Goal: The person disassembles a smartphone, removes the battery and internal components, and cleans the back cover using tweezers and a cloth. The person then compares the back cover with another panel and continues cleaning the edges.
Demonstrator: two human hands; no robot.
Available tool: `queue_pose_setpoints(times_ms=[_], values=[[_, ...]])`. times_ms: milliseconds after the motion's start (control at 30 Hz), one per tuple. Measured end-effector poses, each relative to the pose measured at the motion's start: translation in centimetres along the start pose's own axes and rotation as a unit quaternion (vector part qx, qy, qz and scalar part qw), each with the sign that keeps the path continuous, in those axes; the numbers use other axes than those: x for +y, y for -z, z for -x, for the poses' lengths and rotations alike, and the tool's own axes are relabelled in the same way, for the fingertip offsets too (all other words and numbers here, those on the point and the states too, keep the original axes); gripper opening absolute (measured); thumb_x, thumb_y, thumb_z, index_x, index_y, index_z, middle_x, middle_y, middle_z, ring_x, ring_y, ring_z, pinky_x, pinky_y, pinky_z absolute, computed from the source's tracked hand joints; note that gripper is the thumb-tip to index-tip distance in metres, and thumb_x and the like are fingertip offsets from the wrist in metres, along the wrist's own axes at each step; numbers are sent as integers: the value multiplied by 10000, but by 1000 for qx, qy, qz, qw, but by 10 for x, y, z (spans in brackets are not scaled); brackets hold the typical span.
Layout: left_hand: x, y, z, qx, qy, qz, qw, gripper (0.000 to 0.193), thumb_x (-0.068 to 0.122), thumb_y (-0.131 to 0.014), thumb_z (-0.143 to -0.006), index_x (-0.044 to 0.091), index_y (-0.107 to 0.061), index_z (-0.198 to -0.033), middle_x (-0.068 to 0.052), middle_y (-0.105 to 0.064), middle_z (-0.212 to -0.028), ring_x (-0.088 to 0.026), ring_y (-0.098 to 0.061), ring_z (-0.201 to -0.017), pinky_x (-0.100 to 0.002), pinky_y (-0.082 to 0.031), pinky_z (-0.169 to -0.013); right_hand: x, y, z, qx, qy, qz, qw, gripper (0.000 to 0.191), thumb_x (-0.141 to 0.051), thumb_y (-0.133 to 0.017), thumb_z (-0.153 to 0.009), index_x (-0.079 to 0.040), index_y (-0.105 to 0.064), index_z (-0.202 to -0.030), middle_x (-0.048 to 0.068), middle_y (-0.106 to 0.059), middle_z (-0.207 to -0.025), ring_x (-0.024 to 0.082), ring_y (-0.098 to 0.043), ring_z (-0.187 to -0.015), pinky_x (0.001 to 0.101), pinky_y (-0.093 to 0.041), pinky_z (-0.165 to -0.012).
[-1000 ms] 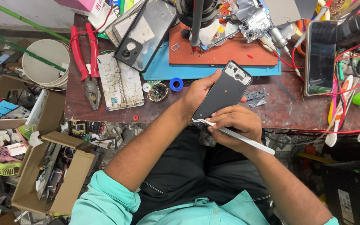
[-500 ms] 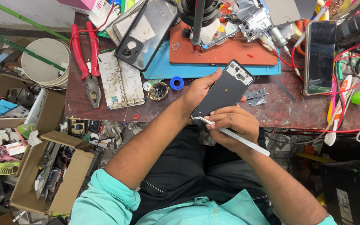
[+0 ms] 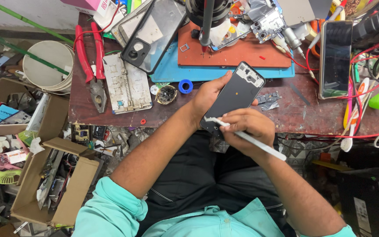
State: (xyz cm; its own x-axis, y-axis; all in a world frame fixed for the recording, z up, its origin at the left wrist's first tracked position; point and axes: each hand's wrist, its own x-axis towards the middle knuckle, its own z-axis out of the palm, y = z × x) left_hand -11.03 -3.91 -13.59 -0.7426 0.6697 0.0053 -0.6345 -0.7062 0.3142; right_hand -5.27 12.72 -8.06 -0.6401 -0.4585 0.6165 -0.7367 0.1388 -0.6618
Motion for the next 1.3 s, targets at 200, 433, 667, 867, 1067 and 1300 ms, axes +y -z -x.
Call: queue_pose_setpoints(times_ms=[200,433,667,867,1067,1300], values=[[-1,-3,2,12,-1,-6,1000,637,458,-304,-1151,-83,-551,-1377,-322,-656,-1252,-386,-663,-1170,-464,-544,-1048,0,2,1,-14,9,-11,1000,264,25,-847,-752,-108,-632,-827,77,-775,-978,220,-754,-950,318,-601,-811],[-1,-3,3,17,-7,-2,1000,626,451,-299,-1159,-79,-568,-1358,-298,-654,-1240,-370,-677,-1152,-456,-566,-1019,3,2,5,-5,-12,-26,1000,264,19,-849,-765,-119,-633,-827,56,-775,-978,206,-751,-953,315,-610,-829],[0,-1,3,-7,-3,-3,1000,640,461,-290,-1160,-78,-580,-1346,-311,-666,-1230,-360,-689,-1124,-438,-570,-1009,4,0,6,-10,-1,-17,1000,263,12,-850,-758,-126,-630,-804,53,-780,-963,203,-751,-963,312,-607,-833],[-1,-4,3,28,-11,-15,999,618,443,-293,-1153,-76,-562,-1356,-274,-658,-1240,-371,-674,-1164,-451,-573,-1017,3,0,5,-15,-8,-17,1000,265,14,-850,-763,-121,-626,-806,50,-780,-967,209,-751,-972,315,-606,-843],[-1,-5,3,13,-31,-18,999,609,433,-301,-1167,-80,-547,-1383,-271,-649,-1253,-384,-663,-1190,-468,-569,-1026,2,-1,5,-10,-1,-3,1000,267,20,-853,-748,-118,-633,-811,55,-775,-957,210,-750,-951,316,-607,-828],[1,-6,5,-20,-3,19,1000,646,468,-292,-1159,-81,-542,-1389,-340,-635,-1276,-394,-682,-1146,-476,-566,-1023,0,-1,3,23,-22,-26,999,258,57,-839,-783,-92,-644,-862,81,-774,-997,227,-755,-995,322,-598,-873]])
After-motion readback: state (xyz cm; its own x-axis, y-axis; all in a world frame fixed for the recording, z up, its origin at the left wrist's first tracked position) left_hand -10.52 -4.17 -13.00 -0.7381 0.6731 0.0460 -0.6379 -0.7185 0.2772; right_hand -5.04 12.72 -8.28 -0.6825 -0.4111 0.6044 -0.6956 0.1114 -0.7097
